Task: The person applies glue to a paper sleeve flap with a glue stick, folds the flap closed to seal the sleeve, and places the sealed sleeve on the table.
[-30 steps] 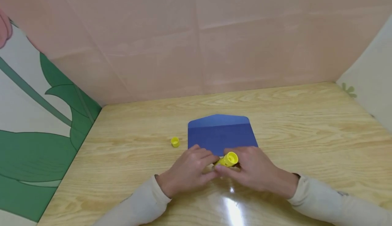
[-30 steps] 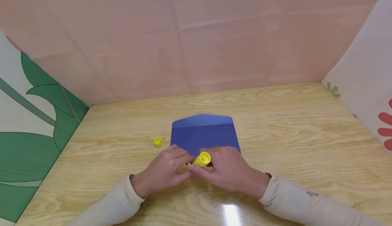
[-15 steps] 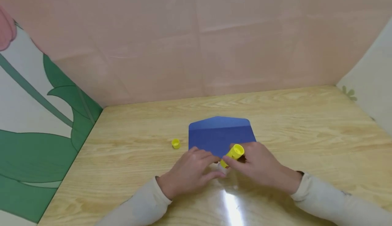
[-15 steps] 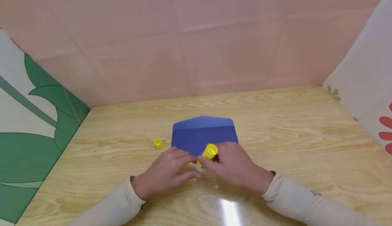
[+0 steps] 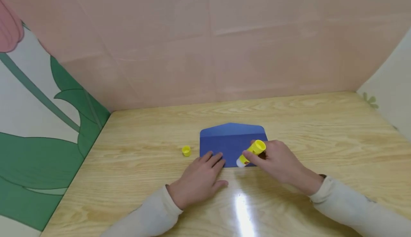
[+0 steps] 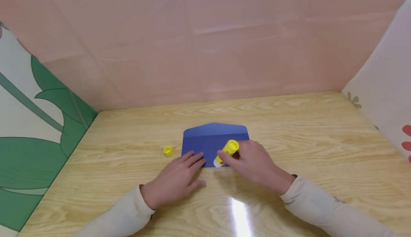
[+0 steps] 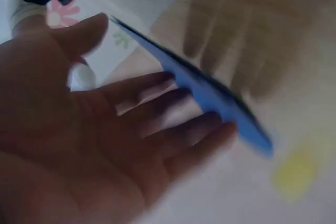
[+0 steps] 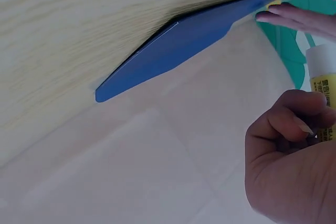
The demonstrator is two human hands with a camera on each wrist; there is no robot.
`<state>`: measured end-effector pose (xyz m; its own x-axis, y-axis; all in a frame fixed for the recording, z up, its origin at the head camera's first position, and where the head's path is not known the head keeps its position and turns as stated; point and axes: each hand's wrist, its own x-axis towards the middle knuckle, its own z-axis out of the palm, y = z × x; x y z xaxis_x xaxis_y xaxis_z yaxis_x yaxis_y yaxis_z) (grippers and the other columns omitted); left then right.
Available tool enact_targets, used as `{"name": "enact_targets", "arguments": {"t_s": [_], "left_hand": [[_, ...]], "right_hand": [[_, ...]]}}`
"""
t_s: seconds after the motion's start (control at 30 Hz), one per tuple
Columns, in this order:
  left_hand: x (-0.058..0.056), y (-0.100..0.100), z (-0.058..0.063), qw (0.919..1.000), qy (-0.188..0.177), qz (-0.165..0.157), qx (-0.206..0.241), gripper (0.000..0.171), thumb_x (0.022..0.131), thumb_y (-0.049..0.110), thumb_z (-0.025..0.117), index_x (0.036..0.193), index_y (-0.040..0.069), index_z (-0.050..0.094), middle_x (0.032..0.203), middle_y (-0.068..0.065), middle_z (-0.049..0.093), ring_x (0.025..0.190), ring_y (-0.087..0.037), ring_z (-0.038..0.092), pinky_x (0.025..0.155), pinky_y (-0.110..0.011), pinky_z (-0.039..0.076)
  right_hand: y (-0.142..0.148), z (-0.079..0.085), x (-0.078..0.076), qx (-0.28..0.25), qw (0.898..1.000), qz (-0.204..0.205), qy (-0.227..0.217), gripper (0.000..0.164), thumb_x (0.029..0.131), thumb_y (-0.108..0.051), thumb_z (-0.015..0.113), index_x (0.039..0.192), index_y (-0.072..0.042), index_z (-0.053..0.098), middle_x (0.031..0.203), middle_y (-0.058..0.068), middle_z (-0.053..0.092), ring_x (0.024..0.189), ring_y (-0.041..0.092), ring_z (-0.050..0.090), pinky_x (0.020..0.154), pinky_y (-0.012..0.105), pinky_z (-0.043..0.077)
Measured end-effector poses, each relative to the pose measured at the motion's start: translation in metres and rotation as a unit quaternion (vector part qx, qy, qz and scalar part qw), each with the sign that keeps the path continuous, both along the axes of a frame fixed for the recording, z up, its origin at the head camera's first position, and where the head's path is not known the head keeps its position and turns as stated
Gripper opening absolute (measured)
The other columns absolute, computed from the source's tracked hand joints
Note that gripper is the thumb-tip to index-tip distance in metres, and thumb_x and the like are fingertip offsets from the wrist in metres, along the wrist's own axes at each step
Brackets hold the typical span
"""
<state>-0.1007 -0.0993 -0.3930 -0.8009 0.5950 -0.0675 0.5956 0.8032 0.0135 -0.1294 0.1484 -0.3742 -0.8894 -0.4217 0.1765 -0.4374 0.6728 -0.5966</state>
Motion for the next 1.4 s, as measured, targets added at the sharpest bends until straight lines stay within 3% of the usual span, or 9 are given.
{"name": "enact_targets", "arguments": {"t_s": [0.17,0.47,0.67,0.77,1.03,1.23,1.4], "left_hand": [[-0.002,0.002,-0.008,0.9985,-0.027,0.020,-0.044,0.066,0.105,0.052,0.035,0.153,0.008,0.038,0.163,-0.010,0.031,0.149,-0.036,0.031,0.117,-0.049,0.037],[-0.006,-0.001,-0.002,0.9976,-0.042,-0.010,-0.053,0.064,0.104,0.048,0.042,0.151,0.005,0.040,0.161,-0.013,0.032,0.146,-0.040,0.035,0.115,-0.048,0.040],[-0.004,-0.003,0.005,0.9951,-0.076,-0.025,-0.057,0.066,0.103,0.050,0.046,0.152,0.007,0.039,0.161,-0.013,0.032,0.146,-0.039,0.036,0.119,-0.042,0.035],[-0.004,-0.003,0.007,0.9939,-0.087,-0.031,-0.060,0.066,0.103,0.049,0.045,0.153,0.008,0.037,0.162,-0.012,0.030,0.147,-0.038,0.034,0.120,-0.041,0.034],[-0.002,-0.009,0.010,0.9922,-0.079,-0.032,-0.091,0.065,0.103,0.049,0.045,0.154,0.009,0.036,0.162,-0.011,0.029,0.146,-0.036,0.036,0.119,-0.039,0.036],[-0.003,-0.008,0.008,0.9921,-0.064,-0.040,-0.100,0.066,0.103,0.050,0.045,0.154,0.009,0.036,0.162,-0.012,0.030,0.145,-0.036,0.037,0.118,-0.038,0.037],[-0.004,-0.008,0.006,0.9919,-0.054,-0.045,-0.106,0.067,0.103,0.051,0.044,0.154,0.009,0.036,0.161,-0.012,0.032,0.144,-0.035,0.039,0.117,-0.037,0.038]], "right_hand": [[0.001,-0.001,0.001,0.001,1.000,0.006,0.011,0.029,0.096,-0.039,0.063,0.074,-0.021,0.064,0.057,-0.014,0.050,0.050,0.000,0.042,0.049,0.020,0.039],[0.002,0.003,0.000,0.020,1.000,0.001,0.003,0.030,0.098,-0.043,0.060,0.078,-0.021,0.067,0.058,-0.013,0.053,0.050,0.001,0.043,0.050,0.020,0.039],[0.002,0.005,-0.006,0.037,0.995,0.010,0.087,0.028,0.093,-0.040,0.067,0.069,-0.028,0.059,0.052,-0.017,0.039,0.048,-0.002,0.036,0.048,0.019,0.033],[-0.001,0.012,-0.014,0.058,0.992,0.023,0.114,0.029,0.091,-0.040,0.069,0.067,-0.027,0.060,0.051,-0.018,0.040,0.047,-0.002,0.036,0.047,0.019,0.033],[-0.044,0.029,-0.055,0.138,0.987,0.063,0.045,0.040,0.095,-0.057,0.056,0.074,-0.024,0.059,0.059,-0.010,0.052,0.053,0.007,0.047,0.053,0.025,0.040],[-0.077,0.026,-0.082,0.175,0.979,0.098,0.024,0.038,0.095,-0.053,0.057,0.074,-0.022,0.065,0.063,-0.008,0.057,0.056,0.009,0.051,0.054,0.025,0.042],[-0.098,0.018,-0.093,0.167,0.979,0.115,0.005,0.040,0.096,-0.052,0.057,0.071,-0.021,0.063,0.062,-0.006,0.056,0.056,0.010,0.051,0.053,0.025,0.041]]}}
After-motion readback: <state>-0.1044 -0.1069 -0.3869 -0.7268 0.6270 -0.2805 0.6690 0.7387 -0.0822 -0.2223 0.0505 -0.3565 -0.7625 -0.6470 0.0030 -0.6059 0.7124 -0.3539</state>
